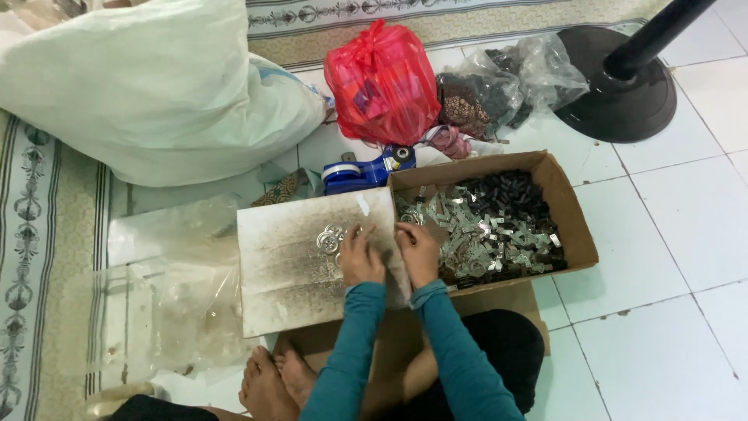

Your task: Sorting and packaging small metal rings from a bulk box into plastic bags using a template board.

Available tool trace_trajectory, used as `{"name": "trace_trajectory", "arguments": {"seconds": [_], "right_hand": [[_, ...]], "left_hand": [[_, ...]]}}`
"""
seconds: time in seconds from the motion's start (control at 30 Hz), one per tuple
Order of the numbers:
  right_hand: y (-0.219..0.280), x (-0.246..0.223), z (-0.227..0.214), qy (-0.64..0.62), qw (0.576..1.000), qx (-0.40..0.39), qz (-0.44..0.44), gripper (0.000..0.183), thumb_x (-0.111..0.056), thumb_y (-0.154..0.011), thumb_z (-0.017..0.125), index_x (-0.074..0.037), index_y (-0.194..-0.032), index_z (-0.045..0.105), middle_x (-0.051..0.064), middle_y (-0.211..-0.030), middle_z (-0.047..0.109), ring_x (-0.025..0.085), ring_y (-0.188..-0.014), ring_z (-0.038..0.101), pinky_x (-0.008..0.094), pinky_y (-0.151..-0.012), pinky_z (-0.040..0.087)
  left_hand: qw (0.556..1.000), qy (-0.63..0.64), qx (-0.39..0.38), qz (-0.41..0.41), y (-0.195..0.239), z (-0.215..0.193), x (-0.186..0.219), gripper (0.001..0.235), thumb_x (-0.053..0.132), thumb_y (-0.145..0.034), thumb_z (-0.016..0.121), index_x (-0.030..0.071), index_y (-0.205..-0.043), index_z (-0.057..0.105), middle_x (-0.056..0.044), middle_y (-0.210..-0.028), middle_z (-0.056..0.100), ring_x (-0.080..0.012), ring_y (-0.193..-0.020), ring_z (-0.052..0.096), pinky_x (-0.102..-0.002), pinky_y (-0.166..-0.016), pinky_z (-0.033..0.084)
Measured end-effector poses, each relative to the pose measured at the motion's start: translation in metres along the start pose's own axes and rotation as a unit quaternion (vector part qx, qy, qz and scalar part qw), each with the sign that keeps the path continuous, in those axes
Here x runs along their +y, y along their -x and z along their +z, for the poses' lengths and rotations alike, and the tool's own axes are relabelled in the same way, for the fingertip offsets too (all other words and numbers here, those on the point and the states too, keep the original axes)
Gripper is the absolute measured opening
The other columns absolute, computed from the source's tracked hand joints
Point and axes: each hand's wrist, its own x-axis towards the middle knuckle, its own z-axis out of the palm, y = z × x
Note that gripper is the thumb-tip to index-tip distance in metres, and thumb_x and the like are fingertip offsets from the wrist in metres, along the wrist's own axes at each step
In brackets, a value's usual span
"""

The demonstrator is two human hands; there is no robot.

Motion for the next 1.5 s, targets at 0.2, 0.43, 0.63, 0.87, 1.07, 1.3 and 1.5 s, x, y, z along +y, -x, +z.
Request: {"name": "trace_trajectory", "arguments": {"seconds": [0.2,0.43,0.63,0.87,1.07,1.3,1.5], "right_hand": [[-0.046,0.161,-0.056,0.174,0.977,-0.053,0.11,0.028,-0.016,-0.099,0.064,-0.016,-0.126,0.074,0.013,-0.12,0.069,0.03,-0.114,0.068,0.045,-0.098,0.059],[-0.039,0.133,-0.042,0.288,0.933,-0.11,0.187,0.031,-0.014,-0.101,0.053,-0.006,-0.126,0.07,0.024,-0.124,0.062,0.035,-0.112,0.067,0.05,-0.096,0.06],[-0.031,0.107,-0.048,0.356,0.919,-0.117,0.122,0.027,-0.011,-0.1,0.059,-0.007,-0.124,0.071,0.021,-0.119,0.064,0.036,-0.115,0.066,0.049,-0.097,0.058],[-0.009,0.068,-0.063,-0.032,0.982,-0.036,0.184,0.025,-0.018,-0.092,0.075,-0.007,-0.115,0.073,0.015,-0.09,0.074,0.024,-0.082,0.069,0.038,-0.072,0.057],[0.014,0.006,-0.038,-0.157,0.97,-0.058,0.178,0.029,-0.012,-0.091,0.077,-0.002,-0.118,0.073,0.02,-0.094,0.073,0.023,-0.082,0.069,0.037,-0.071,0.06],[0.02,-0.045,0.029,0.001,0.992,-0.125,-0.001,0.028,-0.023,-0.09,0.076,-0.019,-0.117,0.078,0.015,-0.108,0.074,0.037,-0.105,0.07,0.046,-0.092,0.057],[0.0,0.005,-0.01,0.049,0.995,-0.072,0.045,0.021,-0.023,-0.091,0.074,-0.024,-0.111,0.081,0.011,-0.105,0.075,0.035,-0.105,0.07,0.044,-0.092,0.057]], "left_hand": [[0.908,-0.102,-0.406,0.024,0.041,0.097,0.05,0.062,0.009,-0.092,0.062,0.023,-0.15,0.047,-0.009,-0.152,0.045,-0.0285,-0.142,0.046,-0.036,-0.115,0.047],[0.885,-0.209,-0.406,0.088,0.067,0.186,-0.022,0.066,0.003,-0.094,0.062,0.001,-0.155,0.038,-0.024,-0.147,0.044,-0.0372,-0.131,0.055,-0.041,-0.103,0.057],[0.864,-0.119,-0.489,0.008,0.04,0.142,0.014,0.09,0.003,-0.084,0.071,0.002,-0.16,0.025,-0.024,-0.157,0.033,-0.0386,-0.146,0.038,-0.041,-0.122,0.041],[0.925,0.027,-0.377,-0.036,0.03,0.118,0.015,0.074,0.003,-0.092,0.06,0.012,-0.16,0.033,-0.019,-0.151,0.041,-0.0389,-0.139,0.045,-0.045,-0.117,0.047],[0.983,0.123,-0.139,-0.019,0.022,0.045,0.024,0.034,0.002,-0.097,0.056,0.019,-0.122,0.072,-0.006,-0.112,0.064,-0.0309,-0.11,0.065,-0.043,-0.096,0.06],[0.989,-0.118,0.085,-0.006,-0.003,-0.038,0.004,0.043,0.018,-0.092,0.066,0.033,-0.132,0.065,0.003,-0.144,0.053,-0.0282,-0.137,0.047,-0.052,-0.105,0.043],[0.997,-0.02,0.007,0.077,0.014,-0.002,-0.007,0.035,0.007,-0.095,0.059,0.026,-0.122,0.07,-0.002,-0.127,0.063,-0.0286,-0.119,0.063,-0.046,-0.099,0.052]]}}
